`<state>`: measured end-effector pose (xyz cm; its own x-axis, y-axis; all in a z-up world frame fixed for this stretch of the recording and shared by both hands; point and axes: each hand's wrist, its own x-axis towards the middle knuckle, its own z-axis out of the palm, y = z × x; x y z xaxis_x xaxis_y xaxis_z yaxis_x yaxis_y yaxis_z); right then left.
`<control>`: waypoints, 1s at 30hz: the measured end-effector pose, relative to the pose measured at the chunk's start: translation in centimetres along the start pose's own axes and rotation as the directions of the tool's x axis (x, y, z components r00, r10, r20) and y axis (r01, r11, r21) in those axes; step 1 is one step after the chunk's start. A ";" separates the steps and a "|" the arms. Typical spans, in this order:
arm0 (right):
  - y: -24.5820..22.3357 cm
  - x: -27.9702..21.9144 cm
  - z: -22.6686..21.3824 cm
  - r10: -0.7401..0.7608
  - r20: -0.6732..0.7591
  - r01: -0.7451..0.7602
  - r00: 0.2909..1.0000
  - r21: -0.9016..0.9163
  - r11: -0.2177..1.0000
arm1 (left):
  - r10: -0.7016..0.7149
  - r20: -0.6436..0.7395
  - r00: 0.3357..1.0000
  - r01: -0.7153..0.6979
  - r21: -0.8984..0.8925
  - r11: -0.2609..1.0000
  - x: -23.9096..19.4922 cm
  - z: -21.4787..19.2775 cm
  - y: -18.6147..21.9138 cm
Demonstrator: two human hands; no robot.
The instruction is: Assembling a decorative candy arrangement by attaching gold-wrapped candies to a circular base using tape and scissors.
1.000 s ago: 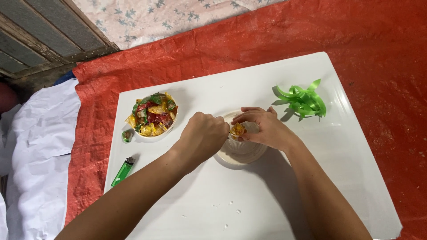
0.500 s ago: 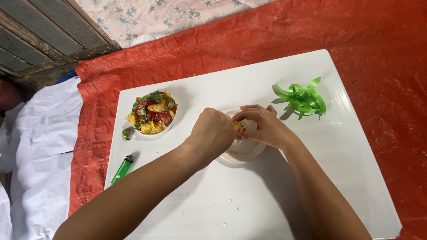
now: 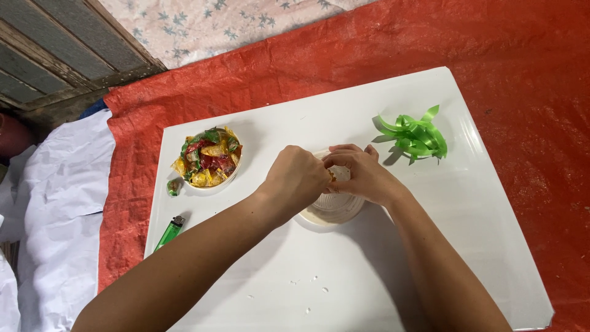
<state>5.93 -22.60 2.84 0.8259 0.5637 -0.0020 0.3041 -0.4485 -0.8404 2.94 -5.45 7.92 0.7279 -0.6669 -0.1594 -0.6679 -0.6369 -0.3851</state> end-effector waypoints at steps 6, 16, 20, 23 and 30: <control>-1.0 -0.2 -0.6 -0.006 0.027 0.006 1.000 -0.030 1.000 | -0.014 0.004 1.000 0.014 0.026 1.000 -0.7 -0.3 -0.1; -0.4 0.0 0.0 -0.057 0.029 0.057 0.998 -0.011 0.998 | -0.394 0.464 0.793 0.608 -0.563 0.559 -6.0 -5.2 -2.1; -0.4 0.2 0.7 -0.045 0.007 0.046 0.999 -0.073 0.996 | -0.588 0.485 0.647 0.664 -0.737 0.124 -5.6 0.0 0.4; -0.1 0.2 1.3 -0.039 -0.003 0.038 0.999 -0.131 0.991 | -0.649 0.445 0.617 0.652 -0.751 0.105 -5.6 2.8 2.0; -0.6 0.3 1.7 -0.033 0.009 0.034 0.999 -0.103 0.994 | -0.702 0.389 0.596 0.628 -0.771 0.105 -6.5 4.7 2.4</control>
<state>5.12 -20.96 2.44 0.8112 0.5844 0.0213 0.3795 -0.4984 -0.7795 -2.68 -0.87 3.77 0.9634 0.2005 -0.1782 0.2668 -0.7839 0.5606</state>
